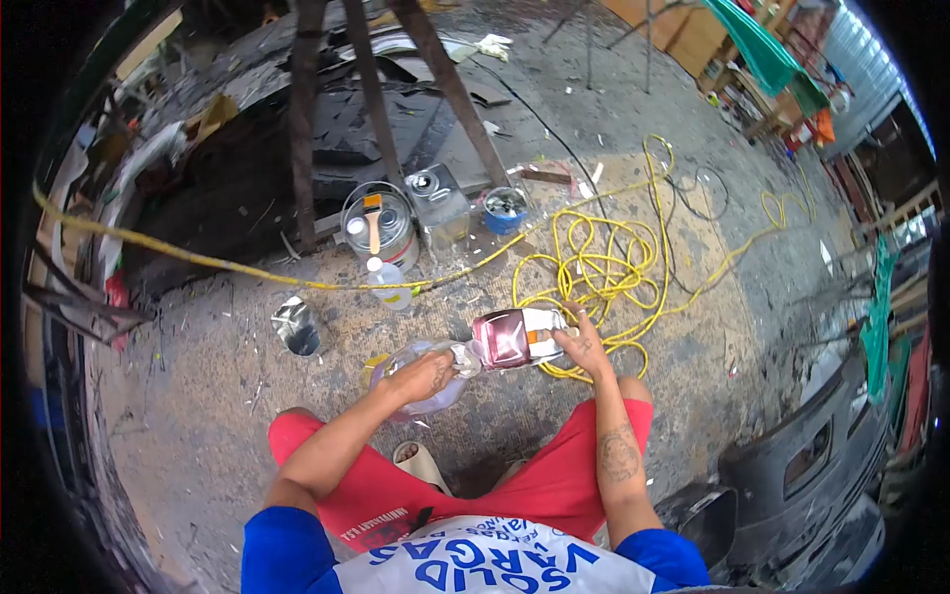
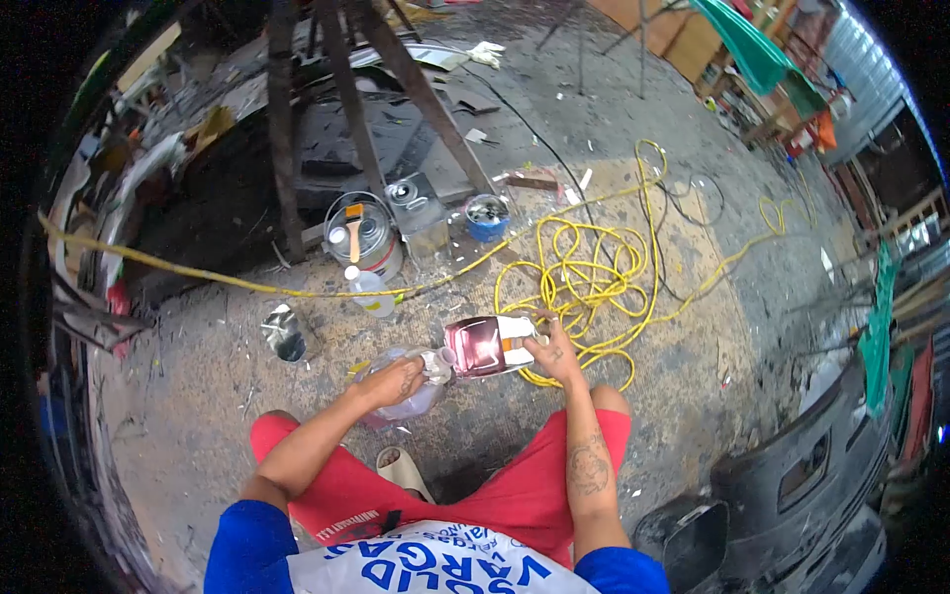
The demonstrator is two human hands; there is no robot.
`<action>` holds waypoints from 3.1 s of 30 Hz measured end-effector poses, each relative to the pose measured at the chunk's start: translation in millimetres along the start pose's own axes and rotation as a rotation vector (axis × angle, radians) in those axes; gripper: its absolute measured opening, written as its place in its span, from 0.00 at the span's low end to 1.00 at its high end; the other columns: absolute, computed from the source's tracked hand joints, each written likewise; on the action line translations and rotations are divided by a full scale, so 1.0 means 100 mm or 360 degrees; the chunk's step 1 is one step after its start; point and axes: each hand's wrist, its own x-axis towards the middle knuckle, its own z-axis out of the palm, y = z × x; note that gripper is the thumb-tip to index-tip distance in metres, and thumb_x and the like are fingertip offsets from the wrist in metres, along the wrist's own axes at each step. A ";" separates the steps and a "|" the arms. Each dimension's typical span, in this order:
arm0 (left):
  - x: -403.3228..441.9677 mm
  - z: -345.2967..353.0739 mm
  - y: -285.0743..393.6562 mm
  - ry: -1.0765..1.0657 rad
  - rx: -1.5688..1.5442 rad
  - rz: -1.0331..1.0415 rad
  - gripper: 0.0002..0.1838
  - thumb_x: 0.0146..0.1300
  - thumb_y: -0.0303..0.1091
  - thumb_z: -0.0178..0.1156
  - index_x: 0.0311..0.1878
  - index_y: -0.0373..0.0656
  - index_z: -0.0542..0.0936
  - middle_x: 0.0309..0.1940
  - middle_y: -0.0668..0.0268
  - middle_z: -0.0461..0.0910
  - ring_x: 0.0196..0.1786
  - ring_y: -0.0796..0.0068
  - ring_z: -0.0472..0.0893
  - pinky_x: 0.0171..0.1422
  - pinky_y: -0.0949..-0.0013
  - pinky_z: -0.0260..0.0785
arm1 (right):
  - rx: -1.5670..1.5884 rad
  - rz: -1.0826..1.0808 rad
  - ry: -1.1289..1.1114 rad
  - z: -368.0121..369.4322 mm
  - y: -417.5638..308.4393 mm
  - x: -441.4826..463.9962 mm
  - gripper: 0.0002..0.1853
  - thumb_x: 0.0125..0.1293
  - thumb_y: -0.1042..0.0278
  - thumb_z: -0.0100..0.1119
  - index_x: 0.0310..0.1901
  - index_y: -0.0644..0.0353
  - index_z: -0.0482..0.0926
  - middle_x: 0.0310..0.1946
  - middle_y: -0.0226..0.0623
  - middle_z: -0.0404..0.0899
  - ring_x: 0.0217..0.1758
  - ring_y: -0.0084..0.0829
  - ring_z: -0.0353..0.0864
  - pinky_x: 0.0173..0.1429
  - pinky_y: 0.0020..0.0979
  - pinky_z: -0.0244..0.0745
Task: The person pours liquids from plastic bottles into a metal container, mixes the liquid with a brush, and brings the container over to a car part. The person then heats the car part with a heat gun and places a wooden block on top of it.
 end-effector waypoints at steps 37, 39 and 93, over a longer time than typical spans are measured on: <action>-0.89 -0.69 -1.35 0.1712 -0.0645 -0.0682 0.15 0.67 0.33 0.52 0.26 0.33 0.72 0.17 0.62 0.75 0.20 0.74 0.77 0.25 0.69 0.70 | 0.0163 0.0186 0.0277 -0.33 -0.17 0.08 0.29 0.58 0.67 0.61 0.61 0.58 0.65 0.37 0.38 0.76 0.34 0.25 0.75 0.34 0.28 0.73; -0.82 -0.79 -1.76 0.1901 -0.0807 -0.0537 0.14 0.69 0.34 0.51 0.29 0.34 0.71 0.17 0.62 0.74 0.22 0.75 0.76 0.28 0.69 0.70 | 0.0160 0.0139 0.0317 -0.23 -0.01 0.12 0.29 0.58 0.67 0.61 0.61 0.57 0.64 0.35 0.37 0.76 0.30 0.23 0.75 0.31 0.27 0.72; -0.17 -0.30 -1.73 0.1779 -0.0502 -0.0505 0.11 0.66 0.33 0.58 0.32 0.34 0.78 0.25 0.64 0.76 0.27 0.78 0.76 0.34 0.72 0.68 | 0.0194 0.0495 0.0261 0.30 0.48 0.34 0.39 0.50 0.52 0.65 0.61 0.66 0.63 0.43 0.58 0.78 0.49 0.47 0.79 0.55 0.38 0.72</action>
